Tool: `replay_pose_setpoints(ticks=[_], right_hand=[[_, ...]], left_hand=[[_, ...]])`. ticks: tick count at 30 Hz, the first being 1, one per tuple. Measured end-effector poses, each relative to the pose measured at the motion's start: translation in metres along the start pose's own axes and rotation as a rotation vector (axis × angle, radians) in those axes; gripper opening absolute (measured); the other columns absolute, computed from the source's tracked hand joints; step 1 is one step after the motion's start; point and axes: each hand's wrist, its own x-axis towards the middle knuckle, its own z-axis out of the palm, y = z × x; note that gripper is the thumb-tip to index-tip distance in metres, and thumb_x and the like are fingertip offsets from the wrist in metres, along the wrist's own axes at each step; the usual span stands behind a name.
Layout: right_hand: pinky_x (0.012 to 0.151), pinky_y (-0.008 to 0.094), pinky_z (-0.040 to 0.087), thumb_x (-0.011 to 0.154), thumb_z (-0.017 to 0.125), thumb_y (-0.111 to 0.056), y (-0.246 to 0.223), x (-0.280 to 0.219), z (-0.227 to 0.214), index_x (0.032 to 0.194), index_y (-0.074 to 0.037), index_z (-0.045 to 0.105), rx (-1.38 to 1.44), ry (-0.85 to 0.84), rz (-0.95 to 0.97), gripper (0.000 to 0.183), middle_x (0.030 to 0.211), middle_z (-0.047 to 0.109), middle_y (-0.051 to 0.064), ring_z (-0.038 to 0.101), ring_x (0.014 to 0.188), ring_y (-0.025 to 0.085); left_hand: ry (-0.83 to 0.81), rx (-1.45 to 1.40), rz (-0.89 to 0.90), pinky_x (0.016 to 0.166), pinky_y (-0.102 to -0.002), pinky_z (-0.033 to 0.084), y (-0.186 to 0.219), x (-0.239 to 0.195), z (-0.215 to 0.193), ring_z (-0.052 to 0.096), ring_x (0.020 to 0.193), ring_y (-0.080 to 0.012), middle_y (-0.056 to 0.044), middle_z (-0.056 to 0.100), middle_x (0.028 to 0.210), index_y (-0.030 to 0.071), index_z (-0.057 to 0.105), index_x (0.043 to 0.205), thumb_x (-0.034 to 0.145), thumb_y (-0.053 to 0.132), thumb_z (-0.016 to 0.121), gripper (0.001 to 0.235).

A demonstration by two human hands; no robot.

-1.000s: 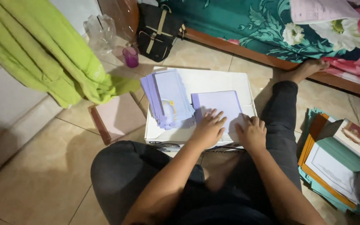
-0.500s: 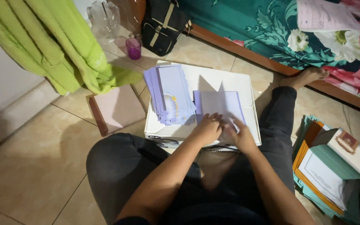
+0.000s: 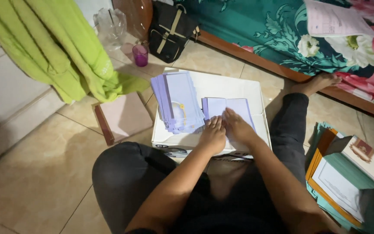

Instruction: The person is manually folding purple paper document covers in half and stacking them on a box.

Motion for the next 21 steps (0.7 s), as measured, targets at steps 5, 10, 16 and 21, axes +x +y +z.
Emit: replay_pose_setpoints(ticks=[5, 10, 16, 21], right_hand=[[0.126, 0.047, 0.025, 0.101, 0.037, -0.019, 0.025, 0.032, -0.010, 0.163, -0.003, 0.026, 0.077, -0.025, -0.015, 0.065, 0.169, 0.027, 0.020, 0.025, 0.156, 0.035], [0.127, 0.045, 0.023, 0.103, 0.032, -0.037, -0.057, -0.052, -0.090, 0.163, -0.014, 0.026, 0.225, -0.133, 0.132, 0.065, 0.167, 0.031, 0.011, 0.026, 0.155, 0.030], [0.111, 0.054, 0.046, 0.089, 0.057, -0.001, -0.046, -0.107, -0.087, 0.127, -0.006, 0.074, 0.590, -0.032, 0.217, 0.042, 0.144, 0.062, 0.018, 0.053, 0.137, 0.039], [0.111, 0.049, 0.046, 0.092, 0.060, -0.006, -0.004, -0.104, -0.047, 0.132, -0.005, 0.071, 0.574, 0.198, 0.206, 0.042, 0.143, 0.063, 0.017, 0.052, 0.138, 0.036]], left_hand=[[-0.097, -0.047, -0.027, 0.125, -0.049, 0.014, 0.000, 0.002, -0.006, 0.024, 0.155, -0.0390, -0.028, 0.030, 0.164, -0.008, 0.036, 0.152, 0.095, 0.012, 0.031, 0.061], [-0.076, -0.115, -0.015, 0.125, -0.050, 0.015, -0.005, 0.008, 0.000, 0.025, 0.154, -0.0403, -0.030, 0.030, 0.163, -0.011, 0.035, 0.152, 0.100, 0.020, 0.033, 0.060], [-0.022, -0.022, 0.002, 0.123, -0.056, 0.018, 0.005, 0.002, -0.002, 0.027, 0.152, -0.0438, -0.030, 0.036, 0.159, 0.003, 0.042, 0.153, 0.092, 0.058, 0.058, 0.084], [0.229, -0.020, 0.246, 0.115, -0.058, 0.037, -0.012, 0.023, 0.060, 0.037, 0.151, -0.0409, -0.010, 0.059, 0.149, 0.035, 0.075, 0.117, 0.090, 0.038, 0.069, 0.028]])
